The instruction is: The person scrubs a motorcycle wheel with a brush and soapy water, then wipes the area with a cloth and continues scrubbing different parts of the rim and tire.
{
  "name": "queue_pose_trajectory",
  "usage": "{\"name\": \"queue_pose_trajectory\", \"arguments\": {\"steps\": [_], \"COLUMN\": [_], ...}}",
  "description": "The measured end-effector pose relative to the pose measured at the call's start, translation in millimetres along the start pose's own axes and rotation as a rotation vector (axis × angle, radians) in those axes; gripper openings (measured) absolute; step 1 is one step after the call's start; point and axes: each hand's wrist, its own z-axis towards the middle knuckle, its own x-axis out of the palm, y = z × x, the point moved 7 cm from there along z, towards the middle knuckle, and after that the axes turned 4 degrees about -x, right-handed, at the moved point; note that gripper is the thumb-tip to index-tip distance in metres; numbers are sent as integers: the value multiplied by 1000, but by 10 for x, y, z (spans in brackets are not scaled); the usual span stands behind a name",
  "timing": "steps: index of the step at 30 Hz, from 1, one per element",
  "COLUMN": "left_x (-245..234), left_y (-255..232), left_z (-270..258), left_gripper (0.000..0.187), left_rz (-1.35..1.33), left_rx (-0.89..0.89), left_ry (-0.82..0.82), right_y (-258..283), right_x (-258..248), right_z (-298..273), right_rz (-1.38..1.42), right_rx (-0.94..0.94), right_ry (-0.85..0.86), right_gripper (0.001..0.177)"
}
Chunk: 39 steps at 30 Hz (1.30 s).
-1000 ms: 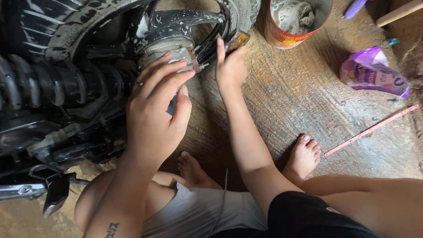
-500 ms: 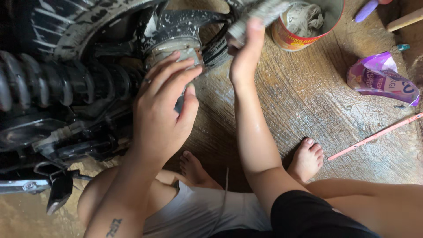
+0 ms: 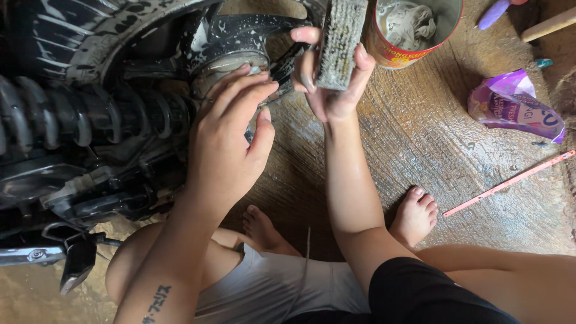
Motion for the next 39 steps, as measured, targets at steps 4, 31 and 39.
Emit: {"name": "queue_pose_trajectory", "arguments": {"steps": [4, 31, 39], "left_x": [-5, -93, -73], "left_y": [-21, -134, -105], "left_z": [-14, -106, -117], "left_gripper": [28, 31, 30], "left_rz": [23, 50, 52], "left_rx": [2, 19, 23], "left_ry": [-1, 11, 0], "right_y": [-75, -112, -822], "right_x": [-480, -898, -709], "right_z": [-124, -282, -625], "right_rz": [-346, -1124, -1070], "right_rx": [-196, -366, -85], "right_ry": [-336, -814, -737], "right_gripper": [65, 81, 82]}}
